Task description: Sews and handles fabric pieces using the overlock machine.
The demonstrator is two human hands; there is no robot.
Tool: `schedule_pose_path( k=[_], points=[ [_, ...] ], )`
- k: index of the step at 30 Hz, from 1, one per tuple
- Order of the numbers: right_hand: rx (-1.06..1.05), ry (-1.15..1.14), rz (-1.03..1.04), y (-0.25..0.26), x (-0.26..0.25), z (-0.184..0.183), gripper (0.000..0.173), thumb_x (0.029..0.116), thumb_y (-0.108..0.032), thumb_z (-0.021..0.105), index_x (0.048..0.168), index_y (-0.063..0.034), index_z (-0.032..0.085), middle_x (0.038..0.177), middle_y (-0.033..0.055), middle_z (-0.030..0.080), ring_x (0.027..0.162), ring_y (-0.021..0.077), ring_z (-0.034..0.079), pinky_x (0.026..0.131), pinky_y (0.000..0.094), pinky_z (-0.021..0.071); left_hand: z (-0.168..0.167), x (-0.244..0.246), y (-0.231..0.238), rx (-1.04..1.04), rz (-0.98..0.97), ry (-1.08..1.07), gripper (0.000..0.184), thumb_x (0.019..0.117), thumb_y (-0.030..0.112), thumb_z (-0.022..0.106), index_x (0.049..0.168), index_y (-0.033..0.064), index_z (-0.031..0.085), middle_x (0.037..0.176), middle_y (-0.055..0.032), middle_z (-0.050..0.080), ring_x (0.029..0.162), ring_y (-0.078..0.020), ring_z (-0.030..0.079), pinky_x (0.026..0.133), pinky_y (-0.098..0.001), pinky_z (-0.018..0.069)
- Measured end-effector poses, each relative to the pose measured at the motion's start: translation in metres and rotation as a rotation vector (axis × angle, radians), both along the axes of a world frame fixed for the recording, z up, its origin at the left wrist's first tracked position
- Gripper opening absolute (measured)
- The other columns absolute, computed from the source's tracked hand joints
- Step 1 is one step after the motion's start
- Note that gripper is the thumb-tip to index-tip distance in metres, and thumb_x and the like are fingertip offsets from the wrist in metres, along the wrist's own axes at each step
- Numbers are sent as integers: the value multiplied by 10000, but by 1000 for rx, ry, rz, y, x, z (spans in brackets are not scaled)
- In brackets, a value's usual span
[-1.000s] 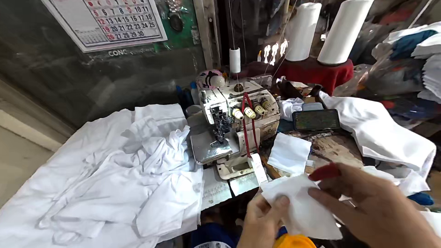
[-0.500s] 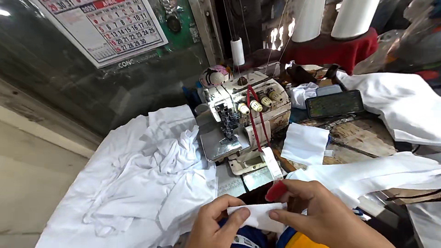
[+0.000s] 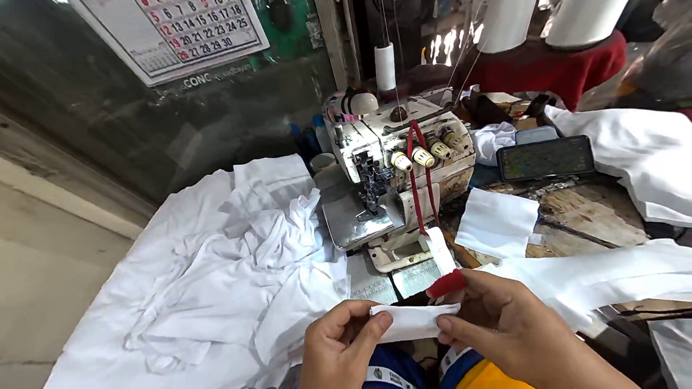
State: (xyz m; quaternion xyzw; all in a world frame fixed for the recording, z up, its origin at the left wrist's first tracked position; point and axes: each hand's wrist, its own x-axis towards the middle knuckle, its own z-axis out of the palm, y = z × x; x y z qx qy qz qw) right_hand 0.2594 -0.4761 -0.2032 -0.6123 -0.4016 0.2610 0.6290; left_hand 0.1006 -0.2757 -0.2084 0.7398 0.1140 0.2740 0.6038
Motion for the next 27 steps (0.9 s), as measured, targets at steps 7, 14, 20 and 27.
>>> schedule_pose_path(
  k=[7,14,20,27],
  points=[
    [-101,-50,63,1,5,10,278,957,-211,741,1223,-152,684,952,-3,751,686,161,729,557,323,651,12,6,-1,62,30,-25,151,934,27,717,1061,-52,736,924,-129,756,793,-200,738,743,-333,648],
    [-165,-158,189,10,21,15,273,962,-228,736,1226,-175,689,925,-34,748,693,116,722,610,334,654,25,25,17,237,-75,118,165,1026,81,578,1116,30,706,1011,-54,713,873,-143,701,766,-310,619],
    [-142,42,30,70,45,12,251,977,-323,702,1154,-144,698,951,4,743,623,159,709,534,333,633,53,97,72,711,171,-29,185,949,262,730,1116,186,703,952,85,735,845,-69,715,776,-302,633],
    [-79,268,-46,87,42,-20,236,971,-315,716,1096,-117,694,887,47,719,592,194,687,525,346,622,37,113,87,873,238,79,147,941,376,720,1047,275,734,888,184,714,821,0,666,831,-320,570]
  ],
)
